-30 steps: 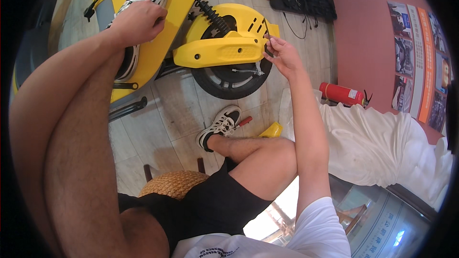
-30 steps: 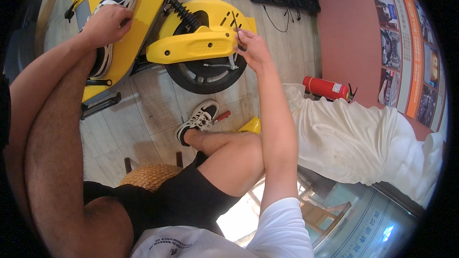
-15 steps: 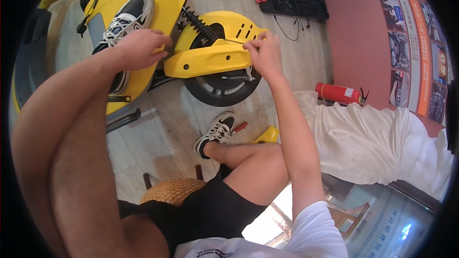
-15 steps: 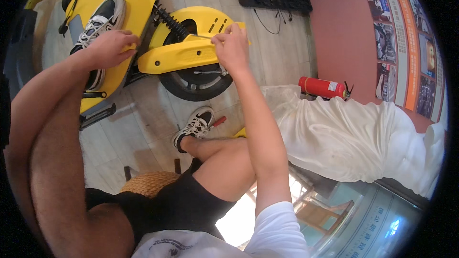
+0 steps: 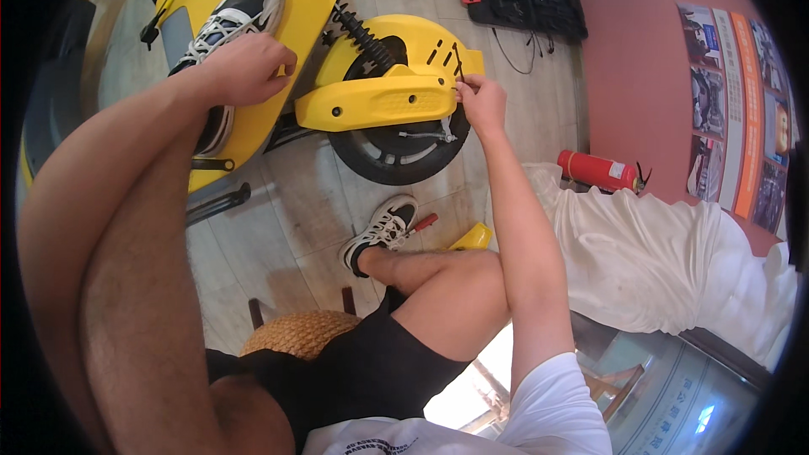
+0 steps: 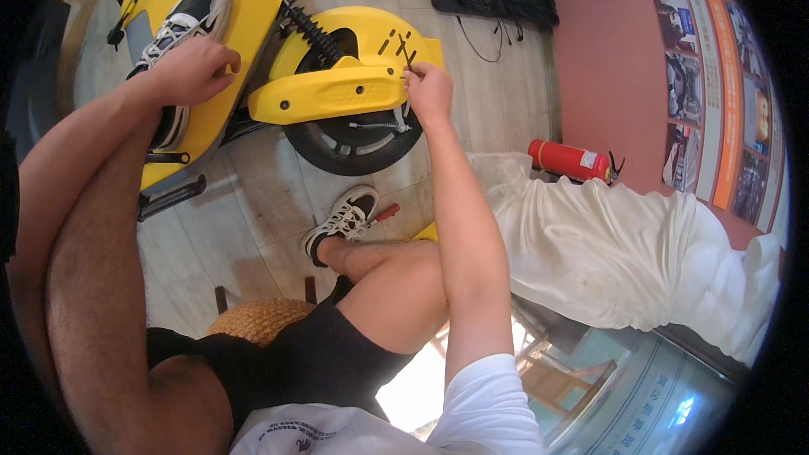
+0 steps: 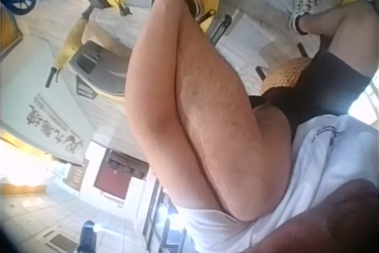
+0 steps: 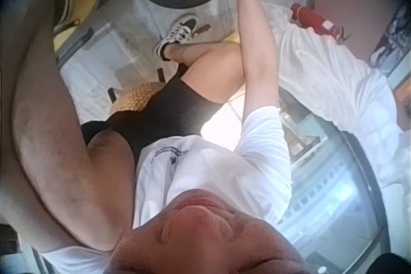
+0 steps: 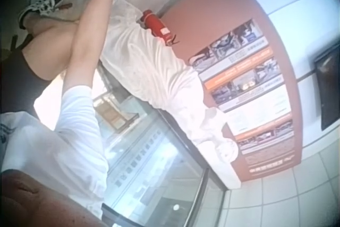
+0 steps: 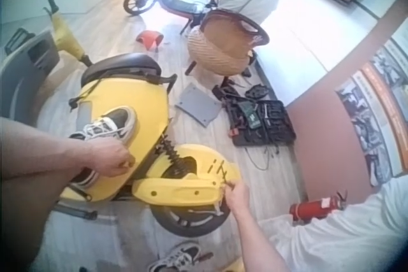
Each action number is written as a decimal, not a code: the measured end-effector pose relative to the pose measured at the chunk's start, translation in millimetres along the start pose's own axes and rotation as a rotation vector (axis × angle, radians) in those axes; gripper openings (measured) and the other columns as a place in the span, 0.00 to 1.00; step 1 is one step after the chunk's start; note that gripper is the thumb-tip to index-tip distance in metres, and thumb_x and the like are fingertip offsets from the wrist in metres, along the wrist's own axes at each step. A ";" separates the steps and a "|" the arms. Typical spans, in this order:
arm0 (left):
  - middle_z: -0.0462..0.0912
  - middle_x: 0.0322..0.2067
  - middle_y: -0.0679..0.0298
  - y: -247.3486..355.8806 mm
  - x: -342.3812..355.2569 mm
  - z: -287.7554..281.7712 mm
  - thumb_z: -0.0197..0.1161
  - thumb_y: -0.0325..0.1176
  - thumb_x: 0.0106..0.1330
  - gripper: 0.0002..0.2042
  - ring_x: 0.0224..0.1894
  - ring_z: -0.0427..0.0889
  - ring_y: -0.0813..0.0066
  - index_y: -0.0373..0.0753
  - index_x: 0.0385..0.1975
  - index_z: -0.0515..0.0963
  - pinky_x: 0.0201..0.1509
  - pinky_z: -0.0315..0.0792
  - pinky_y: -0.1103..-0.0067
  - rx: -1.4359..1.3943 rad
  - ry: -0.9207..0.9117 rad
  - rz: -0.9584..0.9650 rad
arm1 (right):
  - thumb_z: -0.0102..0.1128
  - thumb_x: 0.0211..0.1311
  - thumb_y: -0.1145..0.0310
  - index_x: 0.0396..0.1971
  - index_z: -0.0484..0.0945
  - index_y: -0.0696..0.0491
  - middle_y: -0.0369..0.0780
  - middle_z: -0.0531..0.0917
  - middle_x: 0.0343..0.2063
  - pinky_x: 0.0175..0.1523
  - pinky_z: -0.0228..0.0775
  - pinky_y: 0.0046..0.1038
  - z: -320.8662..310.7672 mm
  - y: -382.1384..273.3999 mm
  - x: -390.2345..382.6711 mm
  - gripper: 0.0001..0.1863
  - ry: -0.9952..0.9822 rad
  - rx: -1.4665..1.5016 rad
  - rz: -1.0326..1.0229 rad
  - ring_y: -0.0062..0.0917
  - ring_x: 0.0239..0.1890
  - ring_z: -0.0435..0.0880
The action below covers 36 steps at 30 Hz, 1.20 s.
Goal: Repairing and reassembling parts of a yellow electric scooter.
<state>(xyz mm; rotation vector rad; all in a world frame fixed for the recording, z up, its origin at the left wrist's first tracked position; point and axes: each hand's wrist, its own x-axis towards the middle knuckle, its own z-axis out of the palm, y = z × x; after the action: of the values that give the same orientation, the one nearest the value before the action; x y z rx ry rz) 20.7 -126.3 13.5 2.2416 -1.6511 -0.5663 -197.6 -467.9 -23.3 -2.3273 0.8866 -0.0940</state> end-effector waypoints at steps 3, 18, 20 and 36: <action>0.83 0.28 0.51 -1.6 1.1 3.0 0.59 0.31 0.57 0.08 0.37 0.83 0.51 0.36 0.33 0.82 0.44 0.76 0.62 -0.017 0.000 -0.009 | 0.62 0.60 0.75 0.38 0.84 0.63 0.43 0.88 0.27 0.35 0.77 0.22 6.1 0.7 5.8 0.09 0.043 -0.001 -0.063 0.21 0.27 0.87; 0.83 0.25 0.53 -3.8 -2.1 3.3 0.58 0.30 0.56 0.08 0.35 0.83 0.52 0.36 0.31 0.82 0.42 0.76 0.63 -0.041 0.065 0.012 | 0.67 0.55 0.71 0.38 0.86 0.60 0.46 0.88 0.29 0.40 0.78 0.28 21.0 -9.3 13.9 0.12 0.105 -0.384 -0.181 0.31 0.30 0.89; 0.83 0.25 0.53 -4.0 -2.6 3.5 0.58 0.30 0.56 0.08 0.35 0.83 0.52 0.36 0.30 0.82 0.42 0.76 0.63 -0.039 0.067 0.007 | 0.67 0.54 0.70 0.37 0.86 0.60 0.46 0.88 0.29 0.41 0.78 0.29 22.0 -11.6 14.2 0.12 0.112 -0.401 -0.187 0.31 0.31 0.89; 0.83 0.29 0.52 -2.4 -0.4 0.7 0.60 0.29 0.57 0.08 0.38 0.83 0.53 0.36 0.34 0.82 0.45 0.76 0.64 -0.047 0.015 -0.038 | 0.69 0.52 0.70 0.35 0.86 0.60 0.46 0.87 0.24 0.36 0.77 0.28 26.7 -4.8 11.1 0.12 0.179 -0.284 -0.162 0.30 0.27 0.88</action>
<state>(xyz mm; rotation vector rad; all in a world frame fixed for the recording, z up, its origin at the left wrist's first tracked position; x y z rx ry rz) 22.3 -125.3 11.9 2.2426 -1.5741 -0.5897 -178.9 -457.6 -43.3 -2.6885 0.8408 -0.2628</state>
